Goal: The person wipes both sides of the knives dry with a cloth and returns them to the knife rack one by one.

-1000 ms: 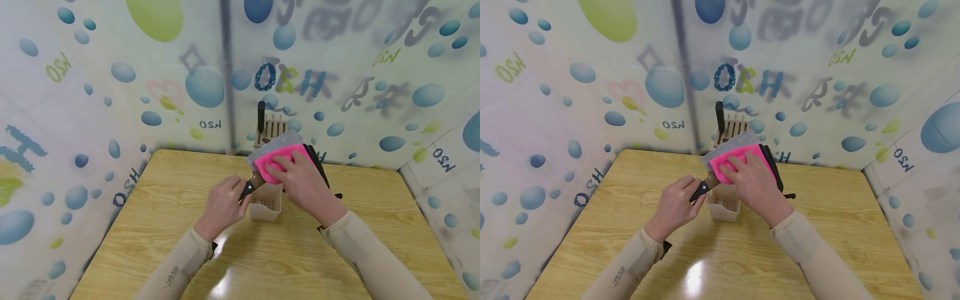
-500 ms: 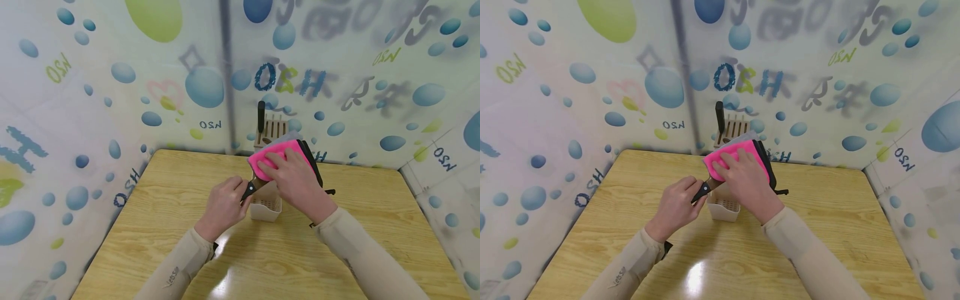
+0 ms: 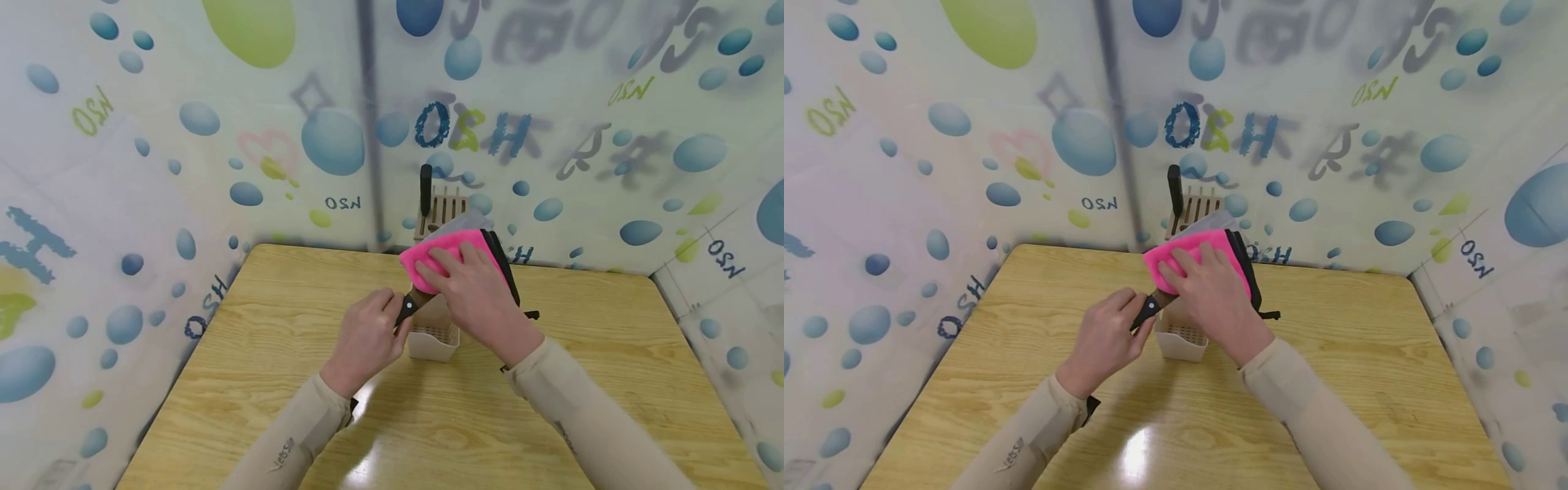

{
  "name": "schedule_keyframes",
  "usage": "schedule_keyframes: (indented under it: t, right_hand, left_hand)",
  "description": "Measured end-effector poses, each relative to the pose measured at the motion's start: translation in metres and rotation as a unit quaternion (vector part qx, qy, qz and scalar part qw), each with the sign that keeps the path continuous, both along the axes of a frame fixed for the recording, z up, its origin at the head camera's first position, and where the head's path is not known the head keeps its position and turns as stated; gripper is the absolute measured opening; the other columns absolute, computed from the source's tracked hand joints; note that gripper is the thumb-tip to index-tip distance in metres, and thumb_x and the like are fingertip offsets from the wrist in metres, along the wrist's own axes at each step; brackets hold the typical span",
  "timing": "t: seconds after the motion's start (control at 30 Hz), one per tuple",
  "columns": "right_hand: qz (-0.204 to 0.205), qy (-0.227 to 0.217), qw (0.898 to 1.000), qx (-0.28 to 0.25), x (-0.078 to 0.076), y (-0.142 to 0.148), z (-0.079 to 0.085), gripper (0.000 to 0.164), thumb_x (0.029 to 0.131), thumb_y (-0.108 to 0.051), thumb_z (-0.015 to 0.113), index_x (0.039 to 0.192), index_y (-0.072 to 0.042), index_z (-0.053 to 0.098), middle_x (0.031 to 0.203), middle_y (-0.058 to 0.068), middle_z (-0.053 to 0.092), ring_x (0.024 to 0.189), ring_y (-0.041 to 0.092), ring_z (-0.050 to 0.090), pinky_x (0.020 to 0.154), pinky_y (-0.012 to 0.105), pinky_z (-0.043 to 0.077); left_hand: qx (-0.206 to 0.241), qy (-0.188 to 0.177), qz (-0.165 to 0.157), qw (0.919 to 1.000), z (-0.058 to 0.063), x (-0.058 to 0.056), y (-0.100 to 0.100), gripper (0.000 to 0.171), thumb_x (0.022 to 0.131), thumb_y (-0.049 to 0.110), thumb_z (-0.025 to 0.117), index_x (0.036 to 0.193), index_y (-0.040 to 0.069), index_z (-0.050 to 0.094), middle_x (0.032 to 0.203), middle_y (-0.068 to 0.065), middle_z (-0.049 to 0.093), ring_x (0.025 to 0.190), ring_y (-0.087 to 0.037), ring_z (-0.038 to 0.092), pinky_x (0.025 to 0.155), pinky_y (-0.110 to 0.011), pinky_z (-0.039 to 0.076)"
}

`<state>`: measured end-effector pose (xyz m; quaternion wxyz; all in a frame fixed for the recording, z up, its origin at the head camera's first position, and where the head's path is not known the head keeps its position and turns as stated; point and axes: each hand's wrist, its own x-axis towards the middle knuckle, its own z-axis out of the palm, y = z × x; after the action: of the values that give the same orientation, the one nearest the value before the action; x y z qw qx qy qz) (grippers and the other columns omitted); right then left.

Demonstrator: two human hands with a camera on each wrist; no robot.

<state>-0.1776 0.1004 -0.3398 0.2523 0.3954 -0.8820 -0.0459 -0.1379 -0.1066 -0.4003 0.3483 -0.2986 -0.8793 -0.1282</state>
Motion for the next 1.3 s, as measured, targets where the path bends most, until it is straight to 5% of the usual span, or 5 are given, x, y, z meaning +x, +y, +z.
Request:
schedule_keyframes:
  t: [0.3, 0.6, 0.9, 1.3]
  right_hand:
    - [-0.012, -0.002, 1.000, 0.001, 0.001, 0.016, -0.015, 0.062, 0.079, -0.007, 0.083, 0.138, -0.011, 0.067, 0.136, 0.017, 0.064, 0.114, 0.036, 0.061, 0.092, 0.045, 0.047]
    - [-0.030, -0.014, 0.998, -0.057, 0.001, 0.025, -0.021, 0.057, 0.080, 0.004, 0.071, 0.135, -0.010, 0.069, 0.134, 0.020, 0.064, 0.111, 0.039, 0.060, 0.088, 0.045, 0.045]
    - [-0.035, -0.020, 0.994, -0.099, 0.010, 0.016, -0.023, 0.061, 0.078, 0.004, 0.077, 0.137, -0.010, 0.068, 0.133, 0.021, 0.065, 0.103, 0.042, 0.060, 0.083, 0.044, 0.045]
    - [0.008, 0.034, 0.994, -0.104, 0.019, 0.004, -0.033, 0.058, 0.082, -0.005, 0.082, 0.138, -0.010, 0.067, 0.132, 0.018, 0.063, 0.095, 0.039, 0.061, 0.083, 0.044, 0.047]
  left_hand:
    - [0.038, -0.008, 0.016, 0.9991, 0.000, 0.000, 0.001, 0.023, 0.083, 0.012, 0.083, 0.094, -0.005, 0.071, 0.083, -0.011, 0.061, 0.068, -0.022, 0.060, 0.060, -0.034, 0.055]
    - [0.075, 0.000, 0.022, 0.9969, 0.002, -0.001, 0.003, 0.026, 0.081, 0.012, 0.086, 0.092, -0.005, 0.070, 0.081, -0.013, 0.062, 0.064, -0.023, 0.061, 0.057, -0.035, 0.056]
    - [0.096, 0.008, 0.020, 0.9951, 0.004, -0.005, 0.005, 0.022, 0.080, 0.008, 0.084, 0.091, -0.006, 0.071, 0.080, -0.013, 0.063, 0.063, -0.021, 0.059, 0.055, -0.034, 0.055]
    - [0.103, -0.008, 0.020, 0.9945, 0.009, -0.005, 0.009, 0.018, 0.084, 0.007, 0.082, 0.087, -0.006, 0.070, 0.077, -0.012, 0.060, 0.060, -0.020, 0.056, 0.051, -0.032, 0.052]
